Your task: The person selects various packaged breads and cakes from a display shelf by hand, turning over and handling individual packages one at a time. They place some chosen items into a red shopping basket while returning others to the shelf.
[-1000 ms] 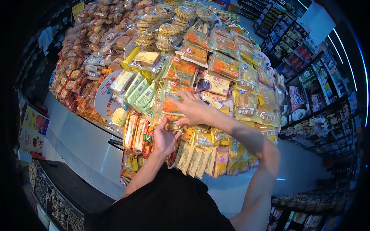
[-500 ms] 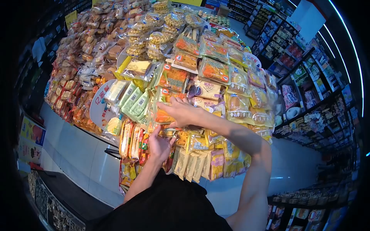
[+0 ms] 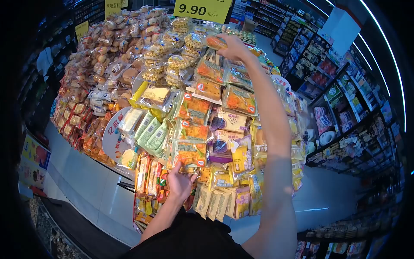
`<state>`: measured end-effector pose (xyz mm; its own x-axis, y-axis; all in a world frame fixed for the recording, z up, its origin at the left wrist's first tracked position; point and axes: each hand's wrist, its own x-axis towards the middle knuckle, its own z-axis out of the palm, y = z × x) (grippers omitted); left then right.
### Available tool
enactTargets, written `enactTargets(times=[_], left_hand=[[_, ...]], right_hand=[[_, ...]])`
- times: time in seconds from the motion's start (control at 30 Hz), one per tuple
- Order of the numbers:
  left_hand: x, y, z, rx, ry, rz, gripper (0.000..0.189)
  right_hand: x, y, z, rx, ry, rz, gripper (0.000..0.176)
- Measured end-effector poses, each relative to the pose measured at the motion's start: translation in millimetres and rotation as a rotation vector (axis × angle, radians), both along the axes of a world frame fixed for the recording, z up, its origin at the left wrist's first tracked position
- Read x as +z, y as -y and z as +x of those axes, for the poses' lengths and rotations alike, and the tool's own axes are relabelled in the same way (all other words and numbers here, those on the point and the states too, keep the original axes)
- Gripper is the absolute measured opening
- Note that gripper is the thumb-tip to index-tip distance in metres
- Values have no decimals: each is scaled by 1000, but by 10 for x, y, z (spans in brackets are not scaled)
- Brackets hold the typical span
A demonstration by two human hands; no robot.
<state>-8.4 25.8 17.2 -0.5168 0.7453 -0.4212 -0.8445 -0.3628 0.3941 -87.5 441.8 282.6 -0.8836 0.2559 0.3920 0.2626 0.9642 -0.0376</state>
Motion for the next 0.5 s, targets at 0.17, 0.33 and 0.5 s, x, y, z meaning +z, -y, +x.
enactTargets(times=[0.17, 0.33, 0.5], left_hand=[[-56, 6, -3, -5, 51, 42, 33], [-53, -4, 42, 32, 15, 8, 32], [-55, -48, 38, 33, 31, -24, 30]], right_hand=[[-440, -88, -344, -214, 325, -162, 77], [-516, -89, -299, -255, 347, -239, 66], [-459, 221, -218, -370, 315, -64, 49]])
